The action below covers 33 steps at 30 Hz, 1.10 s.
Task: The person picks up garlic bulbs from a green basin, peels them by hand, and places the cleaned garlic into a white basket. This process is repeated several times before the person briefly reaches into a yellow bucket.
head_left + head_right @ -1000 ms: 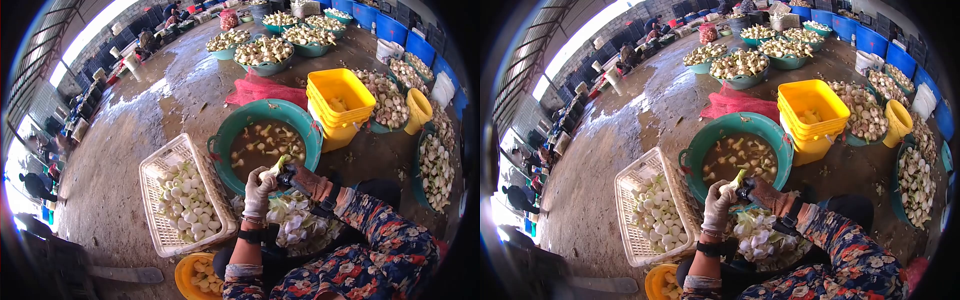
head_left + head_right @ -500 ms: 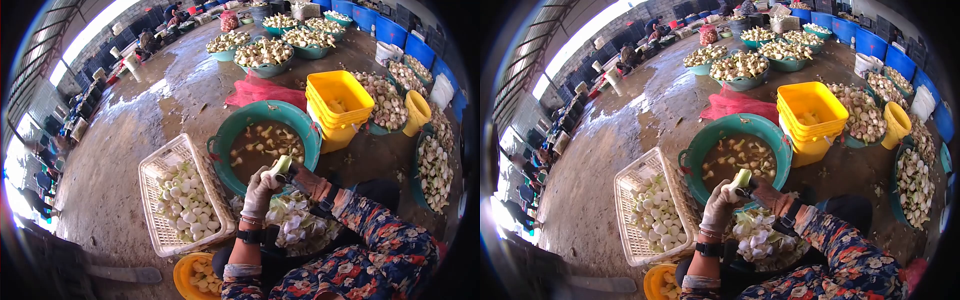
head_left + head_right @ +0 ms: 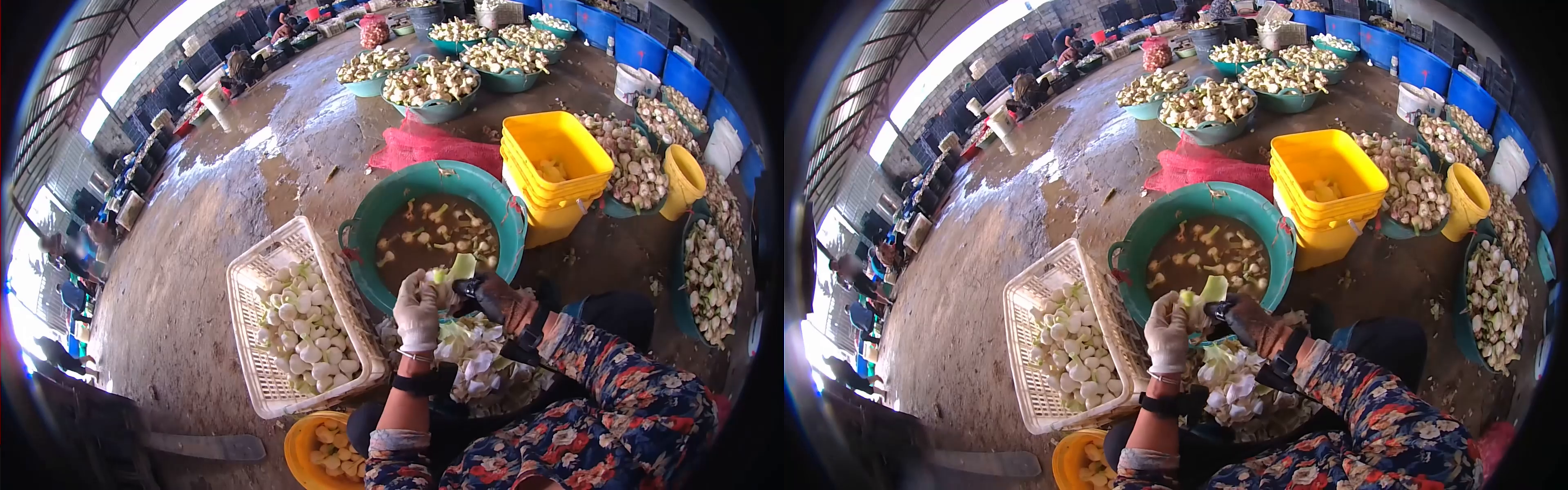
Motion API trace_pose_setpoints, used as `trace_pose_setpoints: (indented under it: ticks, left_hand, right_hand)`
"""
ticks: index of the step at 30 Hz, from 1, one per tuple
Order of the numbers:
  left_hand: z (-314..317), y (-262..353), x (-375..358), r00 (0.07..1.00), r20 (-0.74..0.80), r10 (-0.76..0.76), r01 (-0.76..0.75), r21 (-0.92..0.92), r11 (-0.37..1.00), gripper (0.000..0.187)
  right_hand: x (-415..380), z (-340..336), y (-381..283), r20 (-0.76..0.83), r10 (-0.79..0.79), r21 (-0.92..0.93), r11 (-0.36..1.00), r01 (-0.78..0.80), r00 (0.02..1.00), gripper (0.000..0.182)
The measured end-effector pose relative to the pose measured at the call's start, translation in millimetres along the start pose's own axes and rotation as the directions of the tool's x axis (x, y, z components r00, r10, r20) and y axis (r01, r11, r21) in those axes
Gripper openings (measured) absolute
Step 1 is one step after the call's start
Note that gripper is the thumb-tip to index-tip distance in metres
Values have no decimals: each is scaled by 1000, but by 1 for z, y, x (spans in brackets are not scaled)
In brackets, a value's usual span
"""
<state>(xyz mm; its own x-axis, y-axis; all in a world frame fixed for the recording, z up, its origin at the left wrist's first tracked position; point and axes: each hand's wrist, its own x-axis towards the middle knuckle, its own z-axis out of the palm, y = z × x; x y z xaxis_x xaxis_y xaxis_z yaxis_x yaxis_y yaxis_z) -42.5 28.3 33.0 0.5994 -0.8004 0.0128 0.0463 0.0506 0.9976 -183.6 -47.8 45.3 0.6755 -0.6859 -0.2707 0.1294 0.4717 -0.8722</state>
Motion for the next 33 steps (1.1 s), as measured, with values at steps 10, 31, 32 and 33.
trace_pose_setpoints:
  ticks: [10, 31, 32, 33]
  left_hand:
    - [-6, 14, -11, 979, 192, -74, 153, -442, 884, 31]
    - [-9, 24, -7, 978, 199, -64, 149, -448, 881, 49]
    - [-10, 21, -6, 982, 138, -132, 169, -308, 936, 48]
    - [-8, 14, -5, 983, 81, -164, 181, -310, 933, 43]
  right_hand:
    - [15, -15, -2, 4, -103, -537, 839, 89, 995, 21]
    - [10, 16, -20, 33, -266, -317, 911, 263, 963, 16]
    - [12, 13, -15, 34, -265, -317, 911, 262, 964, 16]
    - [14, 13, -11, 21, -345, -430, 844, 320, 938, 14]
